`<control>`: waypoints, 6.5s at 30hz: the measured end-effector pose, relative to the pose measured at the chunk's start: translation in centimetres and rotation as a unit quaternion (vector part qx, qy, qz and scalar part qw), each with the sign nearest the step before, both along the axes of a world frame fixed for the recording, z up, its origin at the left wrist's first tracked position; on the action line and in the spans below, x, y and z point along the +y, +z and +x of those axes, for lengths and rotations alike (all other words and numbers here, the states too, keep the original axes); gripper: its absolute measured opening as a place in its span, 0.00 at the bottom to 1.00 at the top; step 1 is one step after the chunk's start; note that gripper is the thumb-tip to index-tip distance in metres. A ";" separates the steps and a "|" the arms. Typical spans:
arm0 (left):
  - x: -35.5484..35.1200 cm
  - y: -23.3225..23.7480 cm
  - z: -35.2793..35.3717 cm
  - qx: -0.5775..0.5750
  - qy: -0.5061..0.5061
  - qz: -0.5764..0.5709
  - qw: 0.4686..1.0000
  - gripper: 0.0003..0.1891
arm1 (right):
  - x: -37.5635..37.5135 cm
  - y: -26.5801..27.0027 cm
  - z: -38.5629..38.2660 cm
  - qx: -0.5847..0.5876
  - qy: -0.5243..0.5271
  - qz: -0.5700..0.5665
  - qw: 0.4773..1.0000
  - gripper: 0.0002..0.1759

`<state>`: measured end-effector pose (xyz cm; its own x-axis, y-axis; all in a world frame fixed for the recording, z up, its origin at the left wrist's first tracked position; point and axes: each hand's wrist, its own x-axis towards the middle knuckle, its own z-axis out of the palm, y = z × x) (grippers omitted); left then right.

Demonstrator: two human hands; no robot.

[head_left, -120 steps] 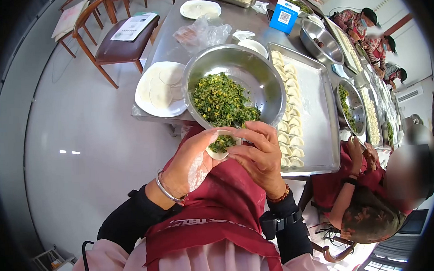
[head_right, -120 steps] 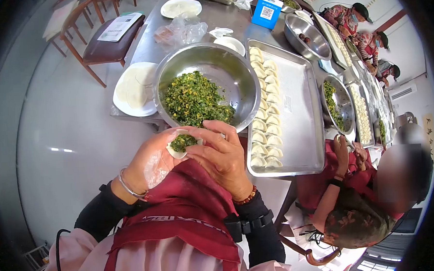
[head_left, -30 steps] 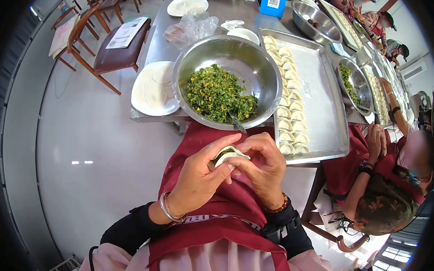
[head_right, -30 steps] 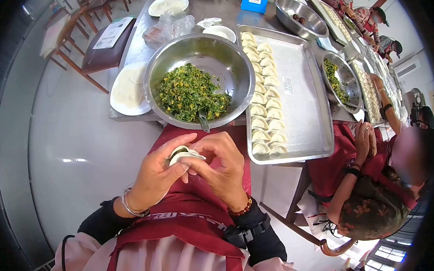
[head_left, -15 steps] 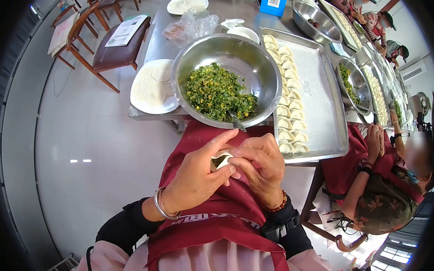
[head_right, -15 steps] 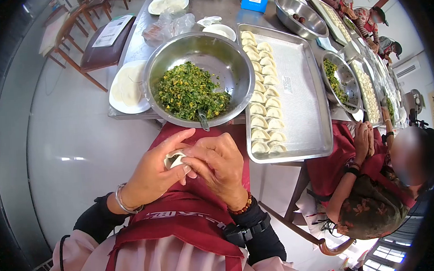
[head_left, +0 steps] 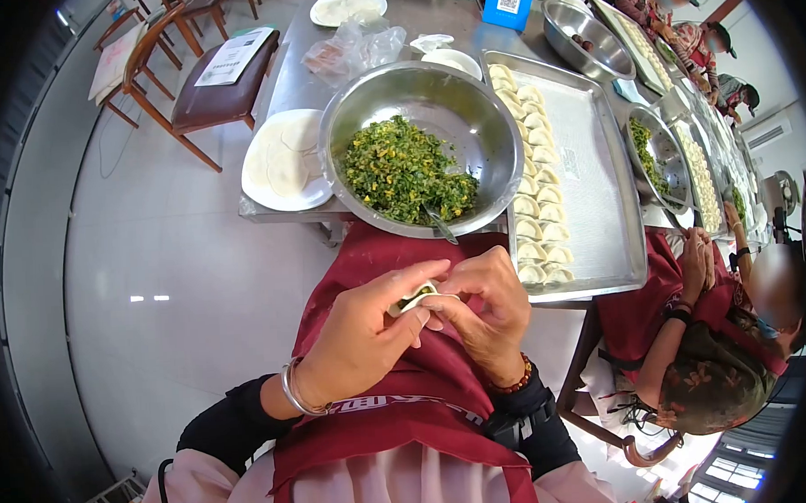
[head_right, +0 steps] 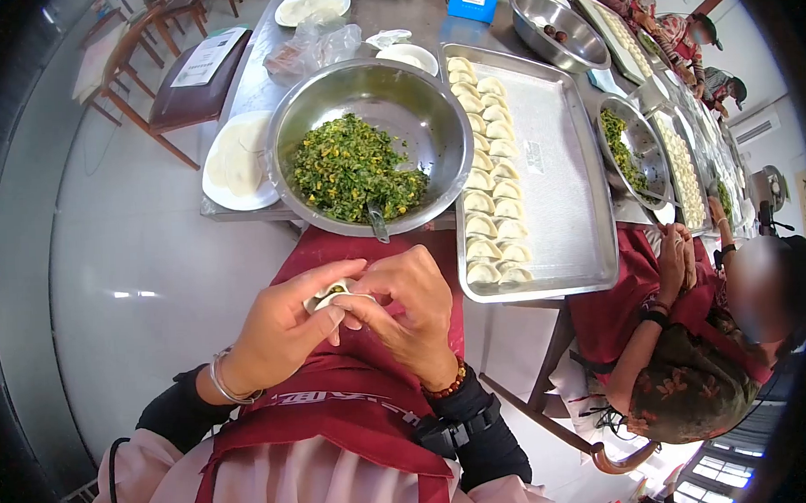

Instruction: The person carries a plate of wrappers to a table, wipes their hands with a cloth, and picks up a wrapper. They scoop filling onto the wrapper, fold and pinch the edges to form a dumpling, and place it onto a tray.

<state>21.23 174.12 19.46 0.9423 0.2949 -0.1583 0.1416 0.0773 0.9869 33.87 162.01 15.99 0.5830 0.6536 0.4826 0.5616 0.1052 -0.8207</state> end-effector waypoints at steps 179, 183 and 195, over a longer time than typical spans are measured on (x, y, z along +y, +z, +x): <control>13.8 -4.2 21.6 -0.252 0.275 -0.425 0.824 0.08 | 12.0 1.2 7.3 -0.040 0.024 0.027 0.999 0.29; 14.0 -4.4 20.9 -0.275 0.291 -0.394 0.827 0.10 | 11.6 -1.0 8.9 0.057 -0.007 -0.008 0.998 0.28; 12.1 -5.0 18.3 -0.253 0.270 -0.318 0.873 0.11 | 10.3 -1.0 11.6 0.465 0.003 0.182 0.866 0.34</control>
